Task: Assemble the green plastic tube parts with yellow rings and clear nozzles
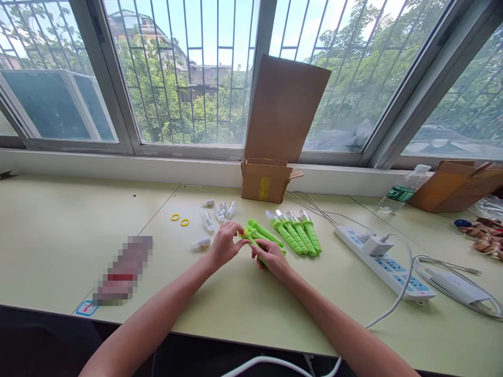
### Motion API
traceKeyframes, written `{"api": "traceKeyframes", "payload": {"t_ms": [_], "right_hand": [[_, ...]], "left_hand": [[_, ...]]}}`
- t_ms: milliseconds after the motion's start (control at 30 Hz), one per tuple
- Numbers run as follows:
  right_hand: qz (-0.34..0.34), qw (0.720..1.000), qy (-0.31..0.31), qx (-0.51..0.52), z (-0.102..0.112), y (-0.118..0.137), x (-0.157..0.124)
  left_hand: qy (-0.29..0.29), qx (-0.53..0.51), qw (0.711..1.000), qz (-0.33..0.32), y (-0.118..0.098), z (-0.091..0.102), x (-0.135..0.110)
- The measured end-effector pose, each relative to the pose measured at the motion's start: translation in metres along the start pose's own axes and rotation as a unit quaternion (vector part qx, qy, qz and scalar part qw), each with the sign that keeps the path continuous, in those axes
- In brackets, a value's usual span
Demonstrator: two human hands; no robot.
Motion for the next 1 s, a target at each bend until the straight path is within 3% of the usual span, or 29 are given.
{"api": "traceKeyframes", "payload": {"t_ms": [1000], "right_hand": [[0.021, 0.998, 0.016, 0.057, -0.0007, -0.0001, 0.0017]], "left_hand": [[-0.006, -0.005, 1.000, 0.009, 0.0008, -0.0003, -0.0015]]}}
Point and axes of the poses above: each hand's wrist, its own x-axis towards the middle knuckle, its own z-axis out of the back of the hand, y = z × x, the point moved 8 cm from there along x, towards the middle knuckle, and after that the axes turned 13 degrees about y, right-handed, at the moved point
